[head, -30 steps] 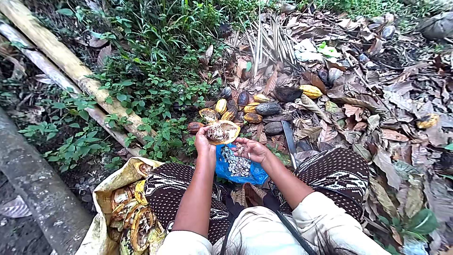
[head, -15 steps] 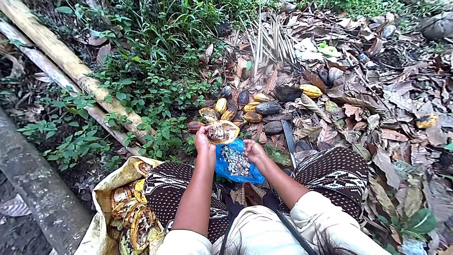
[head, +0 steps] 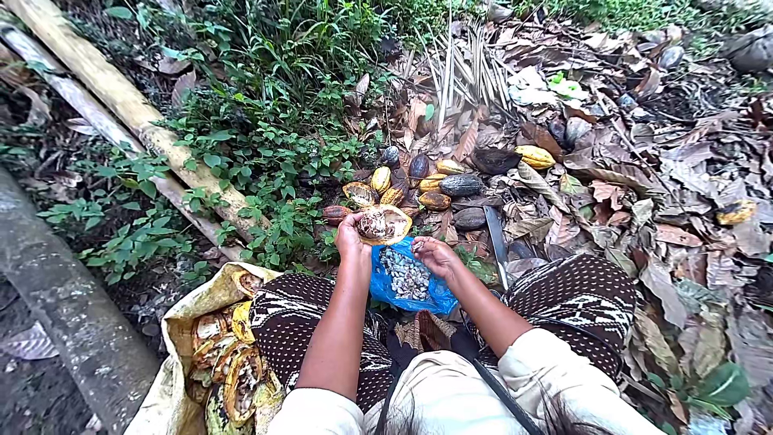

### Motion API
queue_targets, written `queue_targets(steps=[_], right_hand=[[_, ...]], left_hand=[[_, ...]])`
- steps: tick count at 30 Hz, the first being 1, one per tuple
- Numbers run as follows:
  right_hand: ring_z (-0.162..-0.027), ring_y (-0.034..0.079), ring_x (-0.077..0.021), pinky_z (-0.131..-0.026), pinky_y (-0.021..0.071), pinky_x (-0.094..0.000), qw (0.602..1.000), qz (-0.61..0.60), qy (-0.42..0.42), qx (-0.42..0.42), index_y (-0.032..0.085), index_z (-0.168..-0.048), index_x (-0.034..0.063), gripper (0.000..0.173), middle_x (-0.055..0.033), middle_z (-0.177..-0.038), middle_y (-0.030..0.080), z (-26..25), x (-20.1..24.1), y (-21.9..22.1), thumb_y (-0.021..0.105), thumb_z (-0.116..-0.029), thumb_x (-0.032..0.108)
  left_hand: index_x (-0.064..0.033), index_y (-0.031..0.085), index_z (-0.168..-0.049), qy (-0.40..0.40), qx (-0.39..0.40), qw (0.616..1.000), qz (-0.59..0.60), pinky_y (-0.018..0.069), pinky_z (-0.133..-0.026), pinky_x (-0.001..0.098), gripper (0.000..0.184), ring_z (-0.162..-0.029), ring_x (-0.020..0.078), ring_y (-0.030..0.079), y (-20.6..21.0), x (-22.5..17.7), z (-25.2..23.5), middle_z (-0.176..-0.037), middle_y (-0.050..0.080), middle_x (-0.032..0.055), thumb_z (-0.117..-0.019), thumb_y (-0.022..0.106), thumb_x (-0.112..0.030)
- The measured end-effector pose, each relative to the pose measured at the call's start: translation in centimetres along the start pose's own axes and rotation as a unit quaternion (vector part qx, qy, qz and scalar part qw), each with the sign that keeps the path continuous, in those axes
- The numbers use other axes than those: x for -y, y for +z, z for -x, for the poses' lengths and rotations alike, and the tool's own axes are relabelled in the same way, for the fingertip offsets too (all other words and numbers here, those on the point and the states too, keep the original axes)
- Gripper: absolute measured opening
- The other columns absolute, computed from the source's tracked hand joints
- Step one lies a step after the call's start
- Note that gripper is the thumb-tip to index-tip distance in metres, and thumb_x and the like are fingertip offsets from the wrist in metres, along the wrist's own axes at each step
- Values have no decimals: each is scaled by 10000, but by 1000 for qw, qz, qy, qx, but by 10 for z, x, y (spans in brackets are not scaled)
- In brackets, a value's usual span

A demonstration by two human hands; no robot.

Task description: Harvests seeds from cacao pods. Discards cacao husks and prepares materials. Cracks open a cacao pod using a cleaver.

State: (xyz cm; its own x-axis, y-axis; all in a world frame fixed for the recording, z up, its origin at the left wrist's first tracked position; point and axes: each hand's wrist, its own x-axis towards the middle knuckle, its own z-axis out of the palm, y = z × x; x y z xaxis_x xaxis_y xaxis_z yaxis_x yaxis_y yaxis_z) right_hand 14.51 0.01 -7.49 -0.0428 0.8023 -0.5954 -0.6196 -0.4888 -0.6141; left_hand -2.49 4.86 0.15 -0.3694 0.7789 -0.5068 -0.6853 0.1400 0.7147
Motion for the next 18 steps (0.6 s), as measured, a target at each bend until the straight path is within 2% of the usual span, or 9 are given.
queue_targets(steps=[2, 5, 9, 14, 18], right_hand=[[-685, 601, -128, -657, 541, -263, 1000, -6, 16, 4, 583, -1102, 11, 202, -55, -863, 618, 3, 2, 2, 396, -1035, -28], [-634, 578, -133, -636, 540, -278, 999, 11, 33, 22, 570, -1127, 23, 189, -36, -784, 576, 6, 3, 4, 393, -1060, 11], [-635, 597, -133, -652, 565, -284, 999, 25, 15, 17, 543, -1093, 2, 169, -45, -778, 583, 12, 1, 12, 411, -1022, -77], [-574, 542, -91, -565, 505, -225, 996, 90, -14, 5, 578, -1127, -15, 144, -32, -755, 580, 13, 2, 14, 473, -1033, -44], [-486, 463, -49, -452, 390, -177, 989, 141, -34, 12, 599, -1080, -34, 104, -18, -675, 555, 10, -2, 13, 516, -1017, -42]], left_hand=[[-3, 585, -1076, 2, 6, 1000, -2, 561, -771, 437, 170, -864, 250, 648, -1, 0, 0, -955, 637, 154, -907, 579, -23], [2, 590, -1089, -8, 2, 1000, -6, 563, -771, 458, 197, -869, 263, 651, -1, 0, -1, -965, 642, 168, -895, 594, -29], [8, 589, -1108, -8, -4, 1000, -11, 566, -779, 466, 225, -884, 268, 654, -1, 1, -1, -989, 644, 175, -886, 607, -26], [8, 590, -1103, -4, -1, 1000, -10, 566, -778, 464, 222, -887, 271, 655, 0, 2, -1, -990, 644, 172, -883, 606, -16], [5, 591, -1103, -5, -5, 1000, -15, 564, -784, 464, 214, -892, 268, 652, 0, 2, -1, -993, 642, 173, -891, 601, -16]])
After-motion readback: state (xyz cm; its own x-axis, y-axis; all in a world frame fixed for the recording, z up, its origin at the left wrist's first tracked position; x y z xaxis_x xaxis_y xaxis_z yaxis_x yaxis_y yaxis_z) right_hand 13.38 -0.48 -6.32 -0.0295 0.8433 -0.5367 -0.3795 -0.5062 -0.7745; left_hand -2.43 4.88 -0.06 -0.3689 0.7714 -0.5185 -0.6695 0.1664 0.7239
